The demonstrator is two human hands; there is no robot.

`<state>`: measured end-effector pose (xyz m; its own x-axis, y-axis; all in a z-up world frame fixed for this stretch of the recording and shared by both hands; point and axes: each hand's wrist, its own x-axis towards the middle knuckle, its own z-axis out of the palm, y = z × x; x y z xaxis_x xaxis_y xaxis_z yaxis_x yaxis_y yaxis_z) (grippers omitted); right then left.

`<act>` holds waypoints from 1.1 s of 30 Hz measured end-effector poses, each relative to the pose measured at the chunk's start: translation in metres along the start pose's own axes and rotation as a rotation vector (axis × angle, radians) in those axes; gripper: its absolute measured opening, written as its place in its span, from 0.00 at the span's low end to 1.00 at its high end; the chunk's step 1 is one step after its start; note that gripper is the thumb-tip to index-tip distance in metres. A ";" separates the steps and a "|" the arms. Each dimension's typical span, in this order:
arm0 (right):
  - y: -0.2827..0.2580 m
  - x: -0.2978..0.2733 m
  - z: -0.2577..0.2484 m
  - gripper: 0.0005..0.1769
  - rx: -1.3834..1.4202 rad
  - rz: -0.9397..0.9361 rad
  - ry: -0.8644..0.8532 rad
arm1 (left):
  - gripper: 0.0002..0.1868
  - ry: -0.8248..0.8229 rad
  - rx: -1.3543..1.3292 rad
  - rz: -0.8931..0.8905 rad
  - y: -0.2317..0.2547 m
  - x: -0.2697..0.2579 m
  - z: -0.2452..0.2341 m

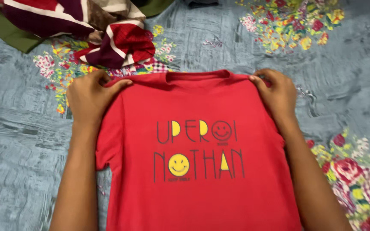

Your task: The person irons a red t-shirt laid on a bed. They use an electric iron to smooth the back and front of the shirt, flip it over to iron the other side, and adjust the sleeves and body while ironing.

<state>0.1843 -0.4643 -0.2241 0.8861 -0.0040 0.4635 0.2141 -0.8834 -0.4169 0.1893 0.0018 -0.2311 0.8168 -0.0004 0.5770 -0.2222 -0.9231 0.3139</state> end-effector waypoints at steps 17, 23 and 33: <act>-0.072 -0.121 -0.040 0.36 -0.322 -0.206 -0.067 | 0.32 0.094 0.044 0.042 0.009 -0.025 0.016; -0.074 -0.140 -0.028 0.33 -0.366 -0.170 -0.142 | 0.31 0.043 0.033 -0.053 0.020 -0.022 0.014; -0.070 -0.141 -0.028 0.32 -0.343 -0.186 -0.098 | 0.33 -0.074 -0.142 -0.122 0.011 -0.009 0.015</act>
<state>0.0326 -0.4154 -0.2385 0.8839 0.2006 0.4225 0.2395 -0.9701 -0.0403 0.1877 -0.0148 -0.2443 0.8777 0.0748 0.4733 -0.1883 -0.8544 0.4843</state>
